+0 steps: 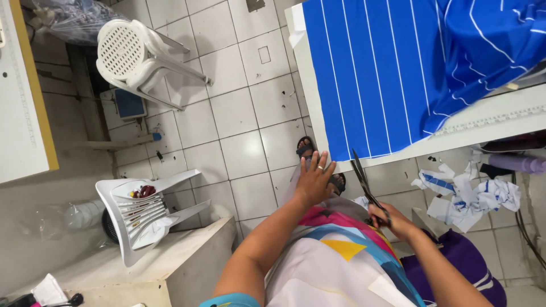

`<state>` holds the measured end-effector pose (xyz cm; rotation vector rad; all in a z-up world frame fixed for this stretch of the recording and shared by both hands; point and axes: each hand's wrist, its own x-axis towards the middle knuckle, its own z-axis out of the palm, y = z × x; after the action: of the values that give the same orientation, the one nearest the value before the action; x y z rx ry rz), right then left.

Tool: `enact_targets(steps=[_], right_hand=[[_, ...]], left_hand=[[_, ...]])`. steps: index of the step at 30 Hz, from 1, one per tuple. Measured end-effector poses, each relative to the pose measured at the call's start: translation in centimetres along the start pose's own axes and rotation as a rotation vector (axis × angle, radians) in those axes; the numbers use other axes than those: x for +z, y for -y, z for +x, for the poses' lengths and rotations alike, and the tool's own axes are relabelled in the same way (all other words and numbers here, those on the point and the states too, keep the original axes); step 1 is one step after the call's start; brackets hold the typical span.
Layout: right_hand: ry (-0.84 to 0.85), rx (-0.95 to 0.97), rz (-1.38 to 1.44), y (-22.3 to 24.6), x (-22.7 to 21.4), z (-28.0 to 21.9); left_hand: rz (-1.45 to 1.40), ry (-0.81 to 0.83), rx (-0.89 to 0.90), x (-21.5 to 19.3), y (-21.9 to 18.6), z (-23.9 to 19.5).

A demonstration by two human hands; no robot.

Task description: Cutting blue and white striped fabric into strips using scissors on a work table in a factory setting.

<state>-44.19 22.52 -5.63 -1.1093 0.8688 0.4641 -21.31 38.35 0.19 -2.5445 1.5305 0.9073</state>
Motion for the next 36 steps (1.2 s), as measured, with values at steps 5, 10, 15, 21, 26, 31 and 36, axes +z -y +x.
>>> enact_targets(steps=[5, 10, 15, 21, 26, 31, 36], right_hand=[[-0.145, -0.078, -0.276, 3.3, 4.0, 1.9], [-0.24, -0.081, -0.35, 3.2, 5.4, 2.4], [-0.363, -0.101, -0.351, 3.9, 6.1, 1.2], [-0.302, -0.075, -0.254, 8.5, 6.9, 2.8], [-0.372, -0.099, -0.232, 10.5, 7.4, 2.0], [-0.316, -0.055, -0.213, 14.4, 7.2, 3.0], [-0.366, -0.128, -0.205, 14.1, 6.4, 5.4]], left_hand=[[-0.003, 0.041, -0.051, 0.2, 0.1, 0.0], [-0.058, 0.036, -0.057, 0.3, 0.4, 0.1], [-0.106, 0.026, -0.071, 0.4, 0.3, -0.1], [-0.097, 0.031, -0.072, 0.3, 0.3, -0.2], [-0.101, 0.013, -0.052, 0.2, 0.2, 0.0], [-0.038, 0.02, -0.027, -1.8, -0.1, 0.1], [0.046, 0.026, 0.04, -2.2, 0.0, 0.5]])
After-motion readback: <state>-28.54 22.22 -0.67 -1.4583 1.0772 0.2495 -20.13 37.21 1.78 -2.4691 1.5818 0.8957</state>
